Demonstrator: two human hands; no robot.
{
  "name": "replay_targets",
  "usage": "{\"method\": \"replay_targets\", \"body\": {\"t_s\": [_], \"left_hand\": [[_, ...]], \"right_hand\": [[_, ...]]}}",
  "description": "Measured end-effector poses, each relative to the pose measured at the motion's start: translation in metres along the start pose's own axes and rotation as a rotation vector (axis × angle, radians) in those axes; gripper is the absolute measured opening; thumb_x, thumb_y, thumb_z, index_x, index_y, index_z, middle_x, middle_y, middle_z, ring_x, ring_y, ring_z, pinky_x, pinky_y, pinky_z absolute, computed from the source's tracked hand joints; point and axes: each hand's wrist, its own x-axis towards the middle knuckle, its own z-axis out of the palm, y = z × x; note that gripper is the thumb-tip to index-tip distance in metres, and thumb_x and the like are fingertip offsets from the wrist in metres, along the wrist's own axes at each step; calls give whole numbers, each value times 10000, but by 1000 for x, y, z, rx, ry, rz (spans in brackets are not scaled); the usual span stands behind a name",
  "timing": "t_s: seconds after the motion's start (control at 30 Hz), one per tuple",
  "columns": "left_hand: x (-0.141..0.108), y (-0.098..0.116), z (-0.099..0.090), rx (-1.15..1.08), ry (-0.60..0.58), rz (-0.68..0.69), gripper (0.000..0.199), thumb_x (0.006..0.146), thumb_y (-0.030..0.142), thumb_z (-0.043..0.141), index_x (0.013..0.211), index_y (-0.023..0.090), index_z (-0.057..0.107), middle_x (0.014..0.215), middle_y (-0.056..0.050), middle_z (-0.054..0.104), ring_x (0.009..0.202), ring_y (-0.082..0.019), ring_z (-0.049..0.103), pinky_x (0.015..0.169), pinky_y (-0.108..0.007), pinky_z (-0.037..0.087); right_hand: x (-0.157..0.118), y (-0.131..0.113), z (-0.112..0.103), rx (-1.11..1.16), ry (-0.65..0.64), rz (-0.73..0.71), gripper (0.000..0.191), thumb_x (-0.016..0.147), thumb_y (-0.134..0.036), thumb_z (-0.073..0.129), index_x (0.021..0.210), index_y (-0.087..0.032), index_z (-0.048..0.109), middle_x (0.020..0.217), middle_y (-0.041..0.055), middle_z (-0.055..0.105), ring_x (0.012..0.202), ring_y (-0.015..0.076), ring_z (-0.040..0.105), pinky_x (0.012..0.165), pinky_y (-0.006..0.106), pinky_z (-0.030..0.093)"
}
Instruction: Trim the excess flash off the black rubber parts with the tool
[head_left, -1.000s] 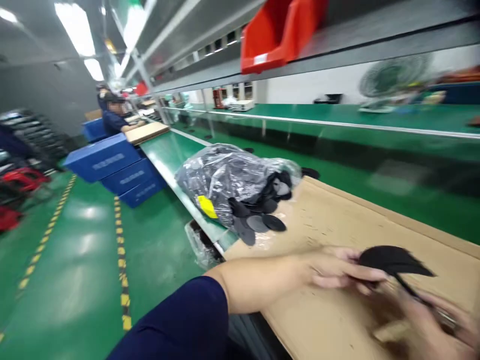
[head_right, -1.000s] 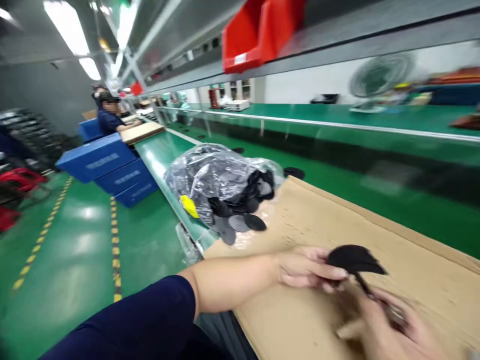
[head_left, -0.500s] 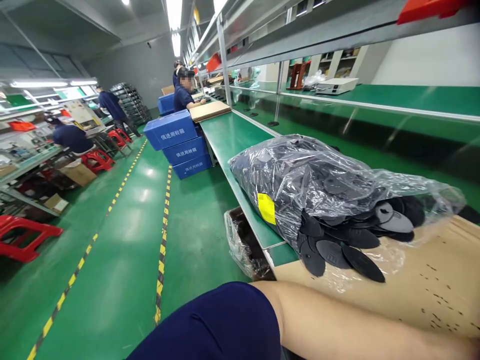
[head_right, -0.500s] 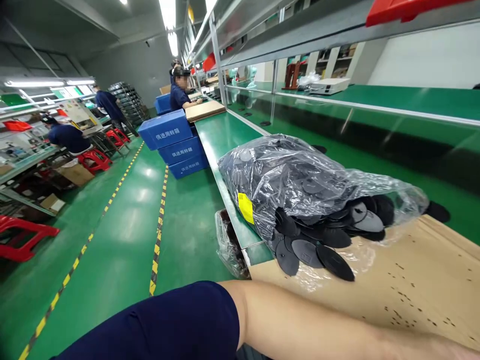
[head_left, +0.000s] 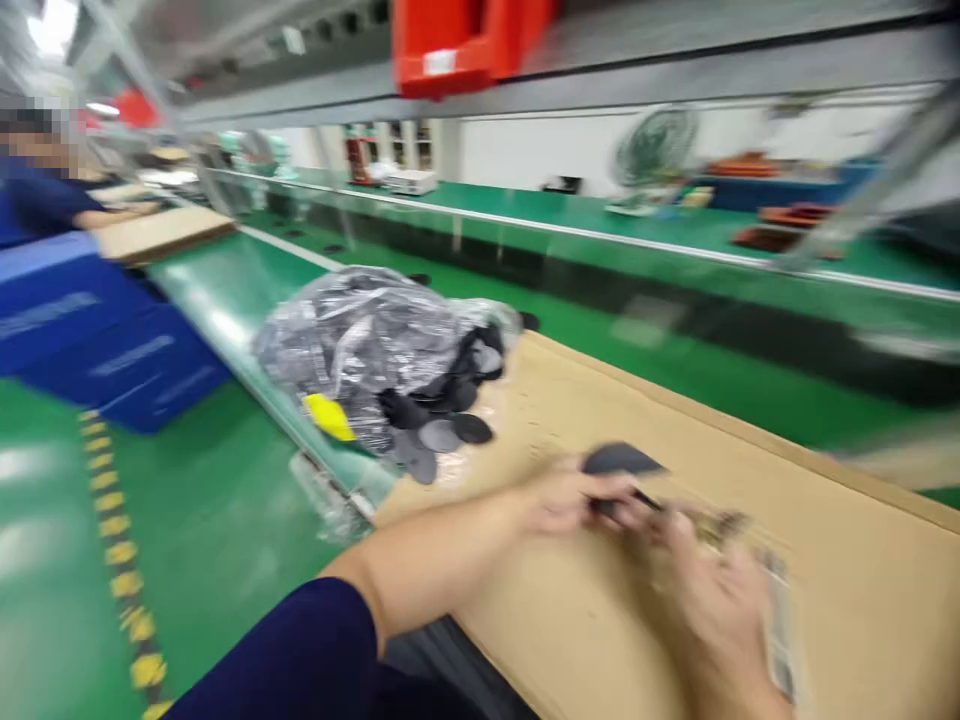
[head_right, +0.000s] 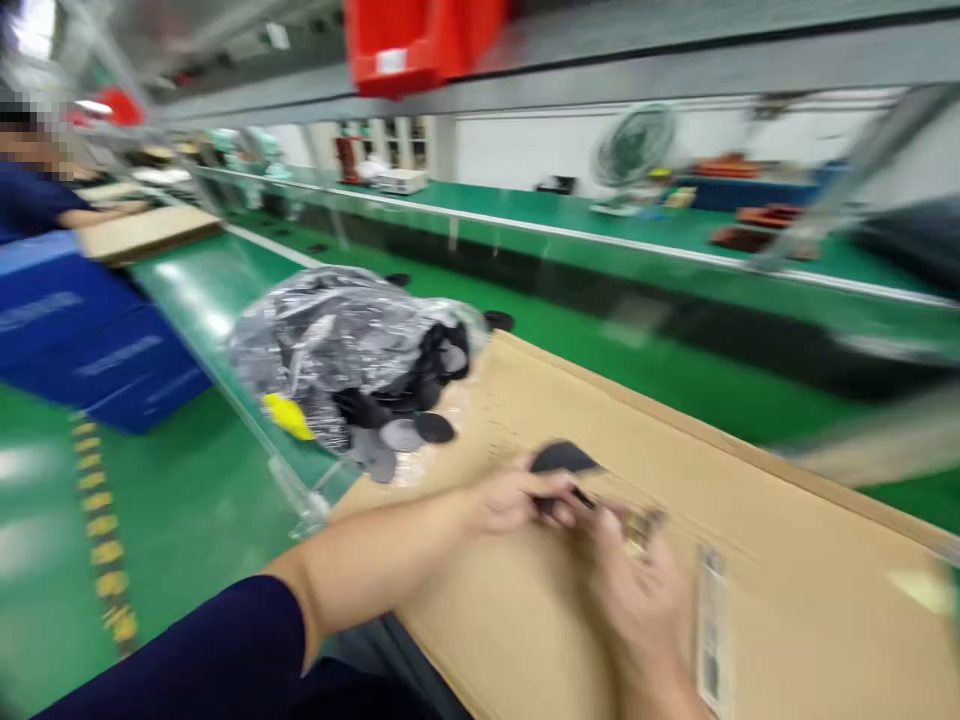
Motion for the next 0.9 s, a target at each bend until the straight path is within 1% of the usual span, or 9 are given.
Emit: {"method": "replay_targets", "body": {"t_s": [0.03, 0.07, 0.1, 0.2, 0.3, 0.43, 0.6, 0.77, 0.9], "left_hand": [[4, -4, 2, -65, 10, 24, 350, 662, 291, 811, 873, 97, 610, 702, -40, 623, 539, -90, 563, 477, -179, 429], [6, -6, 2, -119, 68, 47, 313, 681, 273, 798, 860, 105, 603, 681, -28, 613, 524, -78, 553, 464, -163, 416], [8, -6, 1, -155, 113, 35, 260, 714, 241, 771, 850, 104, 596, 675, -24, 605, 520, -69, 545, 456, -151, 411], [10, 1, -1, -178, 227, -52, 91, 842, 178, 623, 853, 100, 577, 657, -20, 577, 487, -64, 518, 409, -137, 389], [5, 4, 4, -174, 256, -108, 99, 907, 164, 510, 856, 94, 559, 649, -22, 556, 473, -64, 504, 394, -133, 394], [2, 3, 9, -182, 252, -117, 135, 931, 158, 453, 878, 91, 558, 654, -23, 548, 469, -58, 500, 399, -126, 412], [2, 3, 7, -196, 237, -128, 108, 917, 143, 476, 881, 89, 562, 652, -18, 535, 469, -51, 491, 407, -122, 420], [1, 1, 7, -240, 252, -124, 135, 927, 152, 465, 862, 84, 562, 655, -22, 532, 489, -50, 488, 419, -122, 420], [1, -2, 6, -256, 273, -112, 117, 914, 149, 494, 832, 93, 555, 668, -22, 536, 501, -51, 487, 435, -129, 431]], "right_hand": [[-1, -2, -8, -102, 35, -78, 329, 900, -477, 559, 1001, -164, 572, 783, 55, 601, 659, 199, 581, 572, 313, 495], [0, -2, -13, -230, 65, -192, 332, 877, -455, 581, 1022, -157, 570, 801, 61, 595, 707, 212, 579, 628, 336, 500], [2, -2, -14, -359, 46, -303, 315, 862, -431, 595, 1012, -154, 575, 838, 74, 597, 768, 229, 578, 694, 363, 501], [7, 0, -12, -593, -37, -381, 214, 910, -312, 495, 1030, -153, 573, 920, 97, 597, 856, 243, 557, 774, 378, 478], [3, 1, -8, -658, -90, -388, 214, 918, -244, 443, 1063, -144, 565, 916, 97, 600, 851, 242, 547, 790, 369, 463], [-2, -1, -9, -688, -115, -378, 210, 919, -213, 431, 1064, -138, 563, 912, 97, 601, 849, 240, 542, 798, 355, 442], [-1, -3, -10, -757, -151, -335, 212, 906, -176, 434, 1063, -134, 570, 912, 94, 605, 849, 238, 533, 807, 347, 428], [-2, -3, -10, -827, -149, -299, 281, 825, -100, 460, 1072, -150, 585, 914, 79, 622, 849, 241, 537, 795, 335, 420], [-3, -4, -9, -844, -141, -261, 301, 770, -63, 465, 1013, -169, 607, 882, 60, 634, 814, 232, 551, 748, 311, 420]]}}
